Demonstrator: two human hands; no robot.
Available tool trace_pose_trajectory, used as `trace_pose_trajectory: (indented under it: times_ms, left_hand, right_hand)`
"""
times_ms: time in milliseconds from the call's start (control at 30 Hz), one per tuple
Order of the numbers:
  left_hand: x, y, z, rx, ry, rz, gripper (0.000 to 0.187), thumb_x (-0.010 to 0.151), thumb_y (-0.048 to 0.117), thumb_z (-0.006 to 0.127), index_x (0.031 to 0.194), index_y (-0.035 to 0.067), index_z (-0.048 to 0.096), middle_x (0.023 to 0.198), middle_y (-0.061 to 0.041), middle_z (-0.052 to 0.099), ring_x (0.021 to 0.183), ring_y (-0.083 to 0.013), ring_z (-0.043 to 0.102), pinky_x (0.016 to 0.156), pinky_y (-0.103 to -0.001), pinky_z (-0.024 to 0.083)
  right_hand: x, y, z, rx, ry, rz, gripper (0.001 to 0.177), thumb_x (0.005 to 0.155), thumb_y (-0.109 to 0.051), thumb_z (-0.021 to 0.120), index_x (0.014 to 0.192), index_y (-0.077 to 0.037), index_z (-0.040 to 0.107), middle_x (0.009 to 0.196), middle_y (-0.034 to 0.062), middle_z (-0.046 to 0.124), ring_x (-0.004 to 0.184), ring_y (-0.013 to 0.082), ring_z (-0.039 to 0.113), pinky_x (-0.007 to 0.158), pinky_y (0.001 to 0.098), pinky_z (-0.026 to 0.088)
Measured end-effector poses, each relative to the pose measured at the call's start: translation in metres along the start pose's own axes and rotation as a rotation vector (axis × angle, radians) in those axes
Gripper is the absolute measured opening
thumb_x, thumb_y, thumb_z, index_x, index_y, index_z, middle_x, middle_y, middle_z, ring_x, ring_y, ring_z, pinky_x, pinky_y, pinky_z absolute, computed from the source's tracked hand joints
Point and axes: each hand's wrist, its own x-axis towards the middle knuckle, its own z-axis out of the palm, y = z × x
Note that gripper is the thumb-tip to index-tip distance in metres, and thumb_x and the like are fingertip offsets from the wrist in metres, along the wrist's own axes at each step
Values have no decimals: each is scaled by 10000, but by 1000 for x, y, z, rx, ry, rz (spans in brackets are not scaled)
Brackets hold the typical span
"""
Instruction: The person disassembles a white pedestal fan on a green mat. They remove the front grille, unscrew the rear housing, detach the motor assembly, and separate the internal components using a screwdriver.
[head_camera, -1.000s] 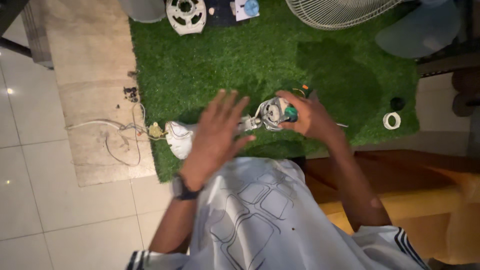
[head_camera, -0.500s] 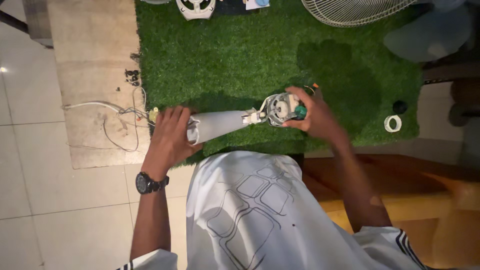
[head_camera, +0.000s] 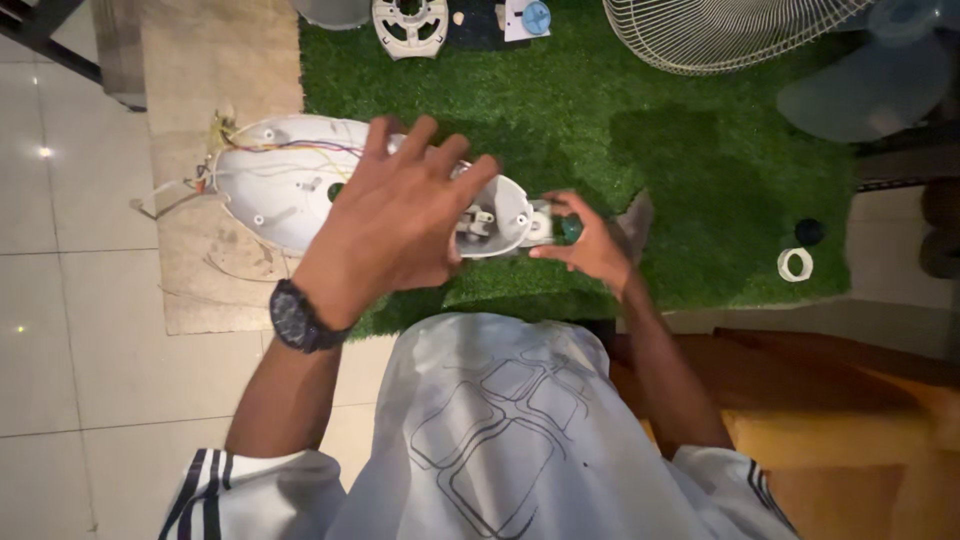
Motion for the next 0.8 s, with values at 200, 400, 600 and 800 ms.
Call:
trace_pose_trajectory:
  times_ms: [200,400,600,800]
  left_hand:
    - [8,-3,16,11,15,-27,824,515,227,901,1287,117,636,1235,-181,636,1212,-408,538,1045,-610,336]
    - [0,2,27,-79,92,-34,895,479,366,953,1293,139,661,1185,-138,647,1191,-375,542,1102,-580,295]
    - [18,5,31,-176,147,-31,896,519,575,940,1240,108,685,1129,-132,636,1149,-374,537,1099,-596,275]
    - [16,2,33,-208,160,-41,830,536,530,935,1226,134,697,1131,-107,649,1163,-350,544,1116,-576,270]
  right_hand:
    - [6,17,-23,51,97,-279,261,987,-279,796,1075,-60,685,1014,106,712,808,151,654,642,282,547]
    - [6,-12,-36,685,377,-170,467,1073,-356,624,701,-115,479,551,-17,449,427,118,421,388,301,365]
    - [30,-68,-10,1004,144,-419,659,1056,-648,335,679,-113,407,519,-12,352,405,115,340,385,290,297]
    - [66,-76,20,970,231,-349,580,1073,-530,429,681,-103,397,536,23,341,443,137,306,428,306,228]
